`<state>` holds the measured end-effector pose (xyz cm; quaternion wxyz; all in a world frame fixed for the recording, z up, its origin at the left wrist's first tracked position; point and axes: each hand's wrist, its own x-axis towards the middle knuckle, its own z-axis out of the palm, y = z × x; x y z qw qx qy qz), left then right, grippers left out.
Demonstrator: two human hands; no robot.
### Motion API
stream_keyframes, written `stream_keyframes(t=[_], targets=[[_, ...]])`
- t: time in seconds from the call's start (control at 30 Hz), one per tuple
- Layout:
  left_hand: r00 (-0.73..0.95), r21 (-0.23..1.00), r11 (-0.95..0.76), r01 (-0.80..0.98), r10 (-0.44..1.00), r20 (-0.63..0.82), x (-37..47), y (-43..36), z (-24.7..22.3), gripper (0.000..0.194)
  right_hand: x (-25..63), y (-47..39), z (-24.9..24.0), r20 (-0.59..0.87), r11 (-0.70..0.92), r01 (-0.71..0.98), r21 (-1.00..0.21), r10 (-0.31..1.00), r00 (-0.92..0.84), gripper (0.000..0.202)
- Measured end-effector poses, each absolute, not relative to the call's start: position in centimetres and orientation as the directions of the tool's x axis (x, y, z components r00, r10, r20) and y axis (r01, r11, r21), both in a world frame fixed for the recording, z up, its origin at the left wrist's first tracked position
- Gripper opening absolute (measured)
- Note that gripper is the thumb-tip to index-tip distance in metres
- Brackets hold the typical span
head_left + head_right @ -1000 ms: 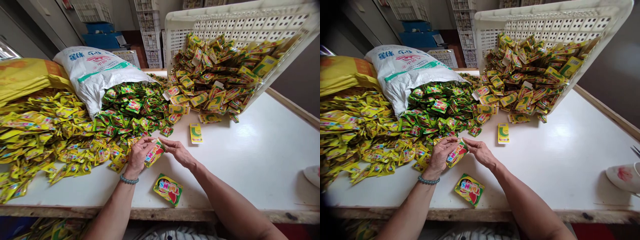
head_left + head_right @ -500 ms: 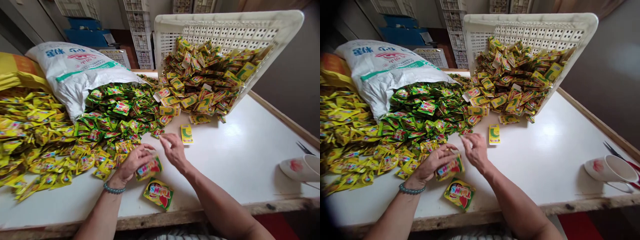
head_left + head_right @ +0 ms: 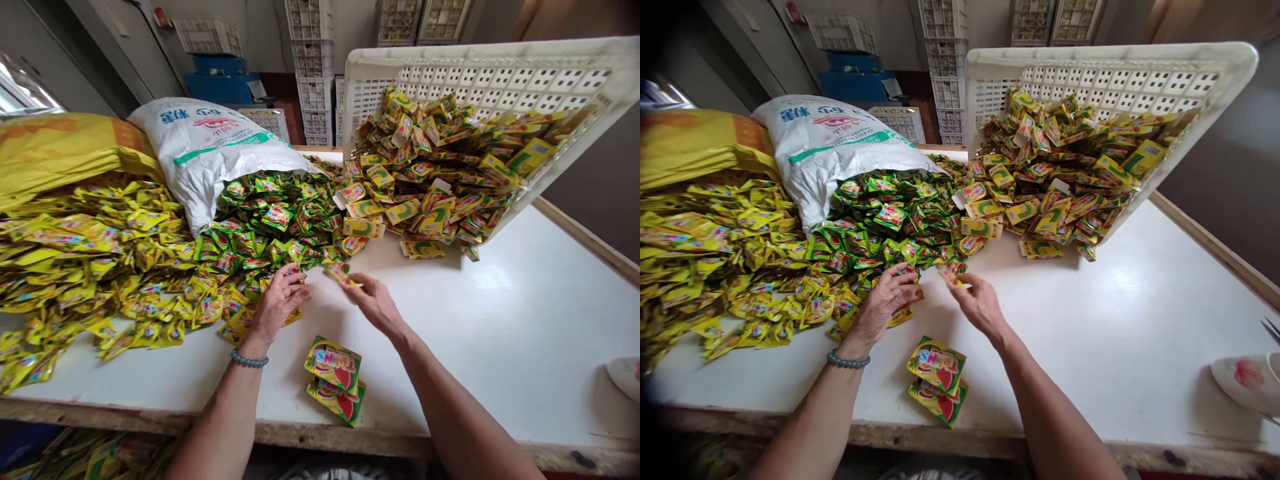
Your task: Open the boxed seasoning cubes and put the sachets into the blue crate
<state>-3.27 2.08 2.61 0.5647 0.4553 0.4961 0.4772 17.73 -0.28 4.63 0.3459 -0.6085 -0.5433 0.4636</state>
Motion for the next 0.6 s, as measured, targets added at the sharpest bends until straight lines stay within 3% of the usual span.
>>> stream_keyframes(t=[0.1,0.23,0.3,0.37,0.47,0.53,0.6], targets=[[0.141,0.946,0.242,-0.216,0.966,-0.215,-3.4,2.0,3.1,0.060,15.3,0.0,5.3,-0.208,-0.204,0.044,-0.978,0.935,-0.288,0.050],[-0.035,0.894,0.221,-0.390,0.966,-0.255,-4.3,2.3,3.3,0.042,13.8,3.0,4.9,-0.186,-0.210,-0.091,-0.973,0.958,-0.218,0.052],[-0.180,0.869,0.139,-0.475,0.951,-0.251,-5.0,2.7,3.4,0.042,13.3,4.8,4.2,-0.175,-0.175,0.013,-0.985,0.979,-0.101,0.051],[-0.275,0.842,0.066,-0.536,0.929,-0.248,-5.6,3.1,3.5,0.041,12.3,5.9,3.0,-0.164,-0.151,0.252,-0.956,0.986,-0.029,0.046],[-0.293,0.804,0.031,-0.594,0.922,-0.253,-6.0,3.4,3.5,0.039,10.2,6.4,0.8,-0.146,-0.093,0.532,-0.841,0.988,-0.059,0.042],[-0.276,0.801,0.037,-0.598,0.928,-0.249,-6.0,3.4,3.4,0.041,9.1,6.2,-0.5,-0.121,-0.044,0.562,-0.826,0.988,-0.100,0.043],[-0.264,0.819,0.051,-0.571,0.934,-0.243,-5.7,3.3,3.4,0.044,9.0,5.8,-1.3,-0.088,-0.027,0.481,-0.876,0.990,-0.106,0.037]])
